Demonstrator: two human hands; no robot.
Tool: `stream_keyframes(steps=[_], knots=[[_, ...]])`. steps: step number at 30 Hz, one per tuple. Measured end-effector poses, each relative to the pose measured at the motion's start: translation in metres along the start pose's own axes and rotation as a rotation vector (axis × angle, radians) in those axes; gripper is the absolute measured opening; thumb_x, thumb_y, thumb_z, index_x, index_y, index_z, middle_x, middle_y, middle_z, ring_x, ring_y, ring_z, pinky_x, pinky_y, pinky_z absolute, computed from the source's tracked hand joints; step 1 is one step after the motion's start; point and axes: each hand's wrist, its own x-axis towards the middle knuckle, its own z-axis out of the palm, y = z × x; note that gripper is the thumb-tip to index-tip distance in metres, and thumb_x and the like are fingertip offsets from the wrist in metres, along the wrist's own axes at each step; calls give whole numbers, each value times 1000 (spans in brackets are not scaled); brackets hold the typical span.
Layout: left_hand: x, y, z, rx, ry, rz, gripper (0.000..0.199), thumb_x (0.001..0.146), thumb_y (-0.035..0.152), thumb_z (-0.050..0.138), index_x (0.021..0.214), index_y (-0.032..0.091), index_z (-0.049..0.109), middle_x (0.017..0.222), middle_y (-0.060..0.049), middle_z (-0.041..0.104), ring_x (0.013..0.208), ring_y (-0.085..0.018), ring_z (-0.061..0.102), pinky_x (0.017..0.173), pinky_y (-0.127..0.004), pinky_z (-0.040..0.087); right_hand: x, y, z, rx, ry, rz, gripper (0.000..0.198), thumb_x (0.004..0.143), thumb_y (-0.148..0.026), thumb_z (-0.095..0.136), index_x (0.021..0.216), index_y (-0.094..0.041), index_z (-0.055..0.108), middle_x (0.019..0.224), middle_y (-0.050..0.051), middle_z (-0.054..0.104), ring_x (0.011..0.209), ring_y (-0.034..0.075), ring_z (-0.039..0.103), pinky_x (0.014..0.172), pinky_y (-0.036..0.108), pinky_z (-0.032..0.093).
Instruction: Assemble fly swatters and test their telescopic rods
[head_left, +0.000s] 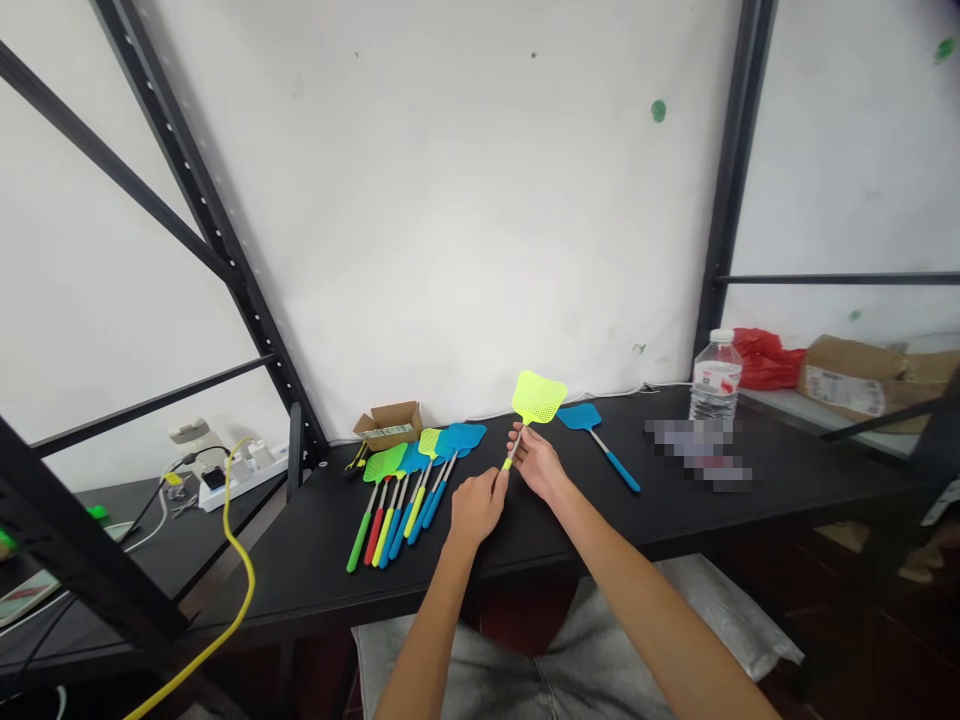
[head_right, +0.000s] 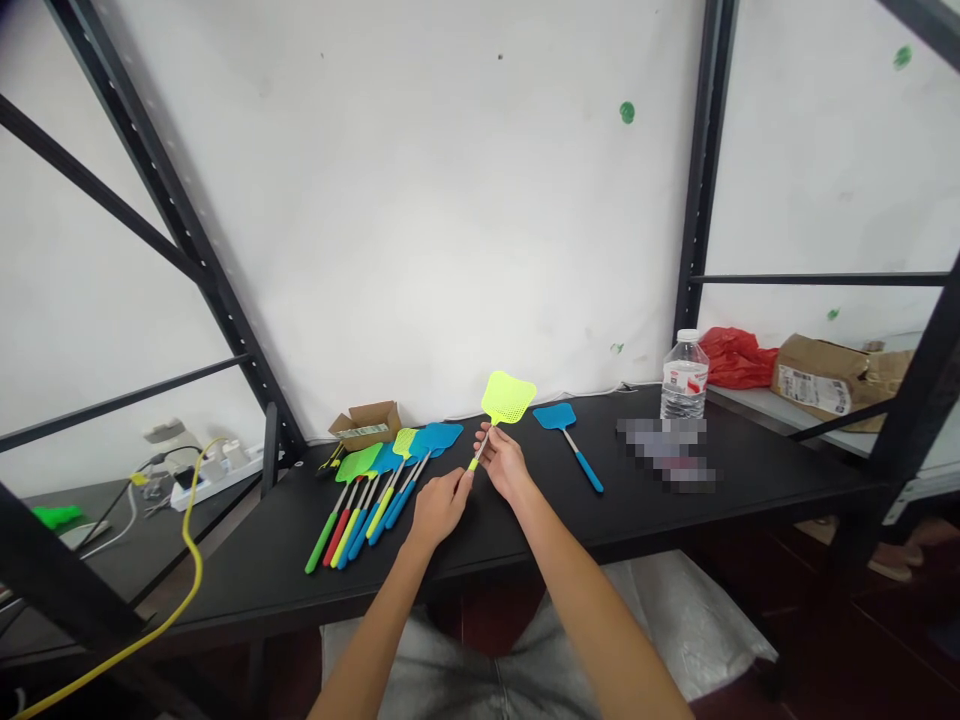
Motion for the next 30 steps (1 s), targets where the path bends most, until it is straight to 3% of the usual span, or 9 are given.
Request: stream_keyframes(steps=[13, 19, 22, 24, 27, 30], knots=[[-2, 5, -5, 1, -13, 3, 53, 100, 52, 16, 86, 23, 58, 84, -4, 68, 84, -21, 65, 61, -26, 29, 2, -5, -1, -36, 39, -58, 11, 81, -23, 65, 91, -21, 70, 79, 1, 68, 62, 13, 60, 59, 26, 49], [-2, 6, -9, -29, -27, -2, 53, 101, 50, 15, 89, 23, 60, 85, -5, 69, 85, -20, 66, 63, -26, 32, 10, -3, -5, -210, 78, -104, 21, 74, -30, 72, 90, -18, 72, 75, 3, 68, 55, 11, 56, 50, 24, 44], [-2, 5, -8, -45, -27, 1, 54, 101, 50, 15, 90, 23, 61, 85, -5, 69, 85, -19, 65, 65, -25, 33, 19, -11, -15, -498, 144, -161, 28, 71, -38, 73, 88, -16, 73, 75, 5, 69, 54, 13, 57, 49, 24, 43], [-1, 4, -7, -49, -28, -4, 55, 100, 51, 15, 90, 23, 61, 86, -5, 69, 85, -20, 65, 66, -26, 34, 24, -24, -24, -809, 240, -218, 28, 73, -42, 68, 82, -16, 73, 71, 5, 69, 56, 16, 59, 52, 26, 45], [-1, 3, -6, -56, -27, -5, 56, 100, 51, 15, 89, 23, 62, 87, -5, 69, 85, -20, 65, 66, -26, 34, 29, -54, -36, -1417, 331, -278, 26, 78, -38, 61, 64, -18, 71, 65, 7, 68, 72, 22, 66, 65, 29, 47], [-1, 2, -5, -73, -18, -4, 58, 100, 52, 14, 88, 23, 62, 86, -5, 69, 83, -20, 64, 66, -26, 34, 34, -79, -44, -1793, 369, -276, 26, 80, -33, 61, 59, -19, 68, 70, 11, 69, 88, 28, 67, 76, 33, 46]])
